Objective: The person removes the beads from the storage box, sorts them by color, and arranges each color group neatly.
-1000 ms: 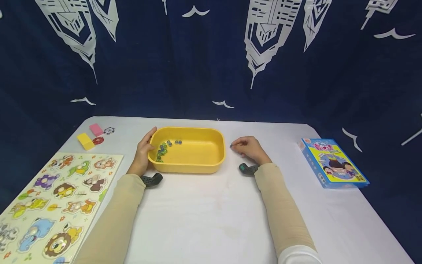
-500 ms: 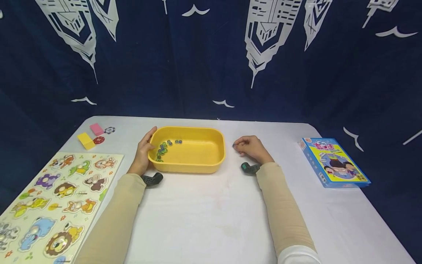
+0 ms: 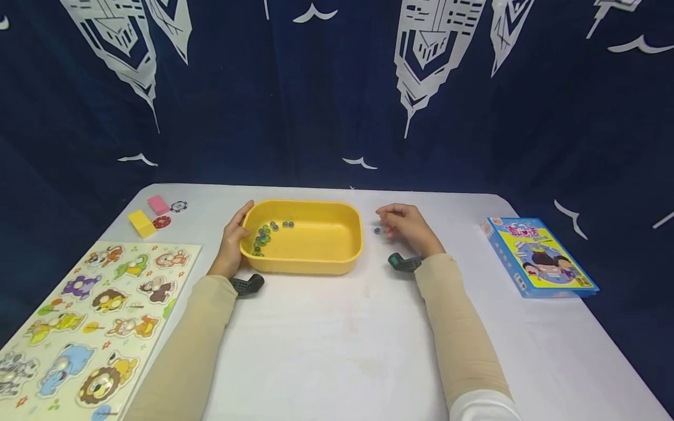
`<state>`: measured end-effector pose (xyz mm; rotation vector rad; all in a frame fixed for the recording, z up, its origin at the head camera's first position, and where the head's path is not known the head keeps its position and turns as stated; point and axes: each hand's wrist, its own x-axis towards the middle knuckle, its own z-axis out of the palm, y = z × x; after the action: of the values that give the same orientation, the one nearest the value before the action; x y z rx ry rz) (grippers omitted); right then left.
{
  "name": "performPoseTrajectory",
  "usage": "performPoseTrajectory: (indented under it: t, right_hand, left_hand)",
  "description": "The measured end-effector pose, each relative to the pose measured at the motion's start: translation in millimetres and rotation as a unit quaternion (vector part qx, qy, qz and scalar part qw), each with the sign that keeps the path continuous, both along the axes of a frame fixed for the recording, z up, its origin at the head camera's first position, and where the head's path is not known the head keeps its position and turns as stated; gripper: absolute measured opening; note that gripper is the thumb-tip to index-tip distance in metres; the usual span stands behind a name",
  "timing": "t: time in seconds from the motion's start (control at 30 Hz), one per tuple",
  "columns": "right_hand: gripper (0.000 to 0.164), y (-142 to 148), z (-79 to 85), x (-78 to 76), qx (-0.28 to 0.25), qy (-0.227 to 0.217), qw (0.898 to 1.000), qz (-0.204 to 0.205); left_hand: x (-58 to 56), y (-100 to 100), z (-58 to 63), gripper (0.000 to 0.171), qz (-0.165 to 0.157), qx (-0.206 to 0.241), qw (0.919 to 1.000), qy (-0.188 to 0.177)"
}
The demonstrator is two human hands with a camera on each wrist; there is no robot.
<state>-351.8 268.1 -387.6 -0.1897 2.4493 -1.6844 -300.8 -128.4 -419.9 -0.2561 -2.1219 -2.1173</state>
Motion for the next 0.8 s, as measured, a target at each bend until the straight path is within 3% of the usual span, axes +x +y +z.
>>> performPoseTrajectory:
  t: [0.17,0.37,0.47,0.63,0.8]
  right_hand:
    - [0.039,-26.6,31.2,0.6,0.018,0.031,0.999,0.02]
    - [0.037,-73.2,60.3,-2.5,0.032,0.056,0.992,0.107]
    - [0.034,-95.5,64.7,-7.5,0.063,0.044,0.984,0.159]
    - [0.033,-122.5,61.1,-16.6,0.131,0.024,0.961,0.242]
    - [0.036,-144.3,52.4,-23.8,0.136,0.001,0.955,0.264]
  left_hand:
    - [-1.2,-0.3,0.0,0.077,0.002,0.001,1.0,0.0]
    - [-0.6,-2.0,-0.5,0.077,0.007,-0.011,0.9999,0.0]
    - [-0.3,-2.8,-1.0,0.076,0.006,-0.01,0.9999,0.001]
    - [-0.1,-1.9,-1.2,0.076,0.001,-0.009,1.0,0.001]
    - [-1.2,-1.0,-0.6,0.076,0.005,-0.011,0.9999,0.005]
